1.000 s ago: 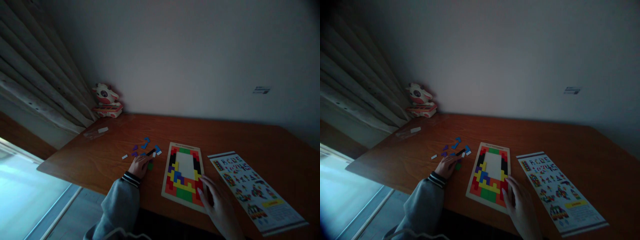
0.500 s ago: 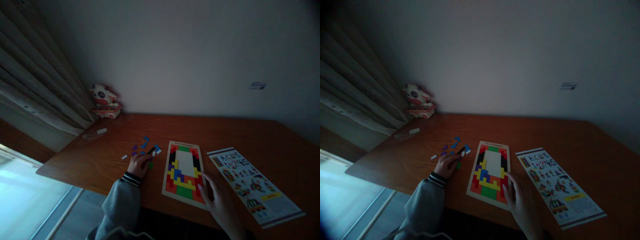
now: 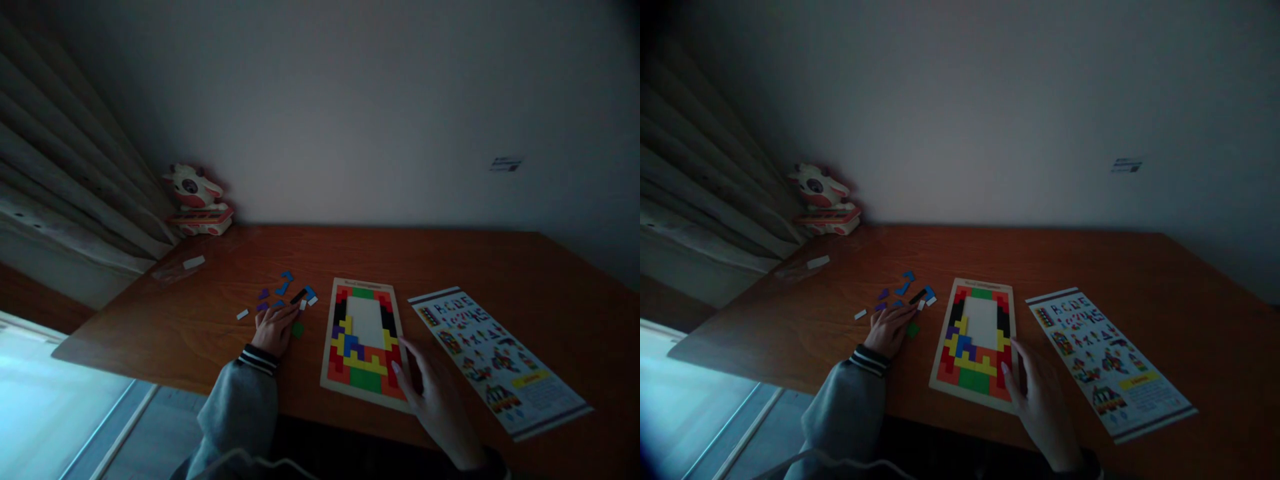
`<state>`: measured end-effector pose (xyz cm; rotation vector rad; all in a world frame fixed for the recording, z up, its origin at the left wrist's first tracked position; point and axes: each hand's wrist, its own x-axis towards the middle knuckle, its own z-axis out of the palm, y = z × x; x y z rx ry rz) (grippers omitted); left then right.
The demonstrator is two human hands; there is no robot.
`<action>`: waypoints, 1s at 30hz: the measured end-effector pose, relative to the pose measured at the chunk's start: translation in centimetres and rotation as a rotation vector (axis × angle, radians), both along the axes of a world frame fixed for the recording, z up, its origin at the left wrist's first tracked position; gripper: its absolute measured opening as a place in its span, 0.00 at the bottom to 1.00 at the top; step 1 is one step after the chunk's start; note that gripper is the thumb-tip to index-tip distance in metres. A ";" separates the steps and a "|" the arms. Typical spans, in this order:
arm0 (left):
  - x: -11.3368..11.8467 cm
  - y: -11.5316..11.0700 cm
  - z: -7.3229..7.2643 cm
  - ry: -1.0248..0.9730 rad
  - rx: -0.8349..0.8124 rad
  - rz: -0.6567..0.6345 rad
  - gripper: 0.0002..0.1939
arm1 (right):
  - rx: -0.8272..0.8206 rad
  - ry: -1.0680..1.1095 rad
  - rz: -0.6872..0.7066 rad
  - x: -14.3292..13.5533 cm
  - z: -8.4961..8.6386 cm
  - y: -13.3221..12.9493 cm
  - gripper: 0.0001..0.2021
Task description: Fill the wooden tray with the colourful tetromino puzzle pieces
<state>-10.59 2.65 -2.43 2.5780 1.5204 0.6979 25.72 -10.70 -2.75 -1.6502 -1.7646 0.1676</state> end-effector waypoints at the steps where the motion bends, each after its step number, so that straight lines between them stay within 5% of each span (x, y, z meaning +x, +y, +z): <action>1: 0.0 0.0 0.0 -0.011 0.001 0.010 0.19 | 0.000 -0.003 -0.006 0.0 0.0 0.0 0.23; 22: -0.7 0.5 -1.0 -0.142 0.046 0.046 0.17 | -0.009 0.024 -0.012 0.0 -0.4 0.0 0.24; 30: -0.5 0.6 -0.3 -0.225 -0.005 0.006 0.13 | 0.000 0.013 -0.004 0.1 -0.8 0.0 0.24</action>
